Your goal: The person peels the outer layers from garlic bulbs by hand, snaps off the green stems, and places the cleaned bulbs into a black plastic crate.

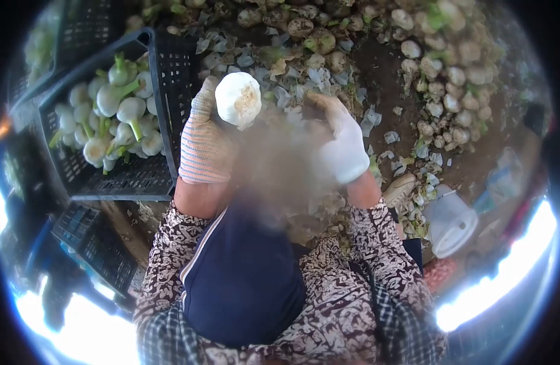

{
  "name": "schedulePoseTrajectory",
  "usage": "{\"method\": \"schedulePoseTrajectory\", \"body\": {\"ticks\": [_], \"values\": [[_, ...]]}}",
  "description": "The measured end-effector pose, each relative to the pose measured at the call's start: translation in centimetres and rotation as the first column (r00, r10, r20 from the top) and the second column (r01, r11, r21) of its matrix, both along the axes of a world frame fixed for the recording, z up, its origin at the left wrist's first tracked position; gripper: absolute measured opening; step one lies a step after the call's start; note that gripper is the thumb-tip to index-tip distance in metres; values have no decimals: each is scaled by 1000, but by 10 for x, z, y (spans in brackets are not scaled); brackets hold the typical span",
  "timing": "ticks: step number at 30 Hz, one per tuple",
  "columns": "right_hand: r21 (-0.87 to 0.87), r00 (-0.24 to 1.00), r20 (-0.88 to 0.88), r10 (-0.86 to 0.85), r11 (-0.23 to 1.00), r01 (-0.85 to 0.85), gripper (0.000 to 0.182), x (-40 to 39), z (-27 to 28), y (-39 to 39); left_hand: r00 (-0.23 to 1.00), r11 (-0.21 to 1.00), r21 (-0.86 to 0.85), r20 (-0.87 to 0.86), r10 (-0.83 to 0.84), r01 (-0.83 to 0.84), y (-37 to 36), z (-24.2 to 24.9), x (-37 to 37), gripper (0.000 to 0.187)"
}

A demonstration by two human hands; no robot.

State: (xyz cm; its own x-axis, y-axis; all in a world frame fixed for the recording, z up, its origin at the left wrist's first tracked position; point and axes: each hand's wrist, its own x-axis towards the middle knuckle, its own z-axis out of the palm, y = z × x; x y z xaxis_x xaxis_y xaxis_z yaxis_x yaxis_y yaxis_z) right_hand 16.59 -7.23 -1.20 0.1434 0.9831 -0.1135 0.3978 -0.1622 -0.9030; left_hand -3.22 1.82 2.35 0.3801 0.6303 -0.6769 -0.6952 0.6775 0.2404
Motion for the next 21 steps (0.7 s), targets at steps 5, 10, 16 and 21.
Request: {"method": "schedulePoseTrajectory", "body": {"ticks": [5,10,16,21], "values": [[-24,957,-283,64,997,-74,22,-45,25,18,729,950,190,-682,-54,249,-8,-9,-6,19],[-137,387,-899,-207,970,202,21,-3,25,27,772,783,621,-512,375,31,18,28,-50,44],[-52,762,648,18,998,21,44,41,-48,95,837,750,499,-83,541,-435,32,54,-77,43],[-159,756,644,114,987,-13,30,41,-66,113,796,862,415,-605,23,291,-5,20,-19,57]]}}
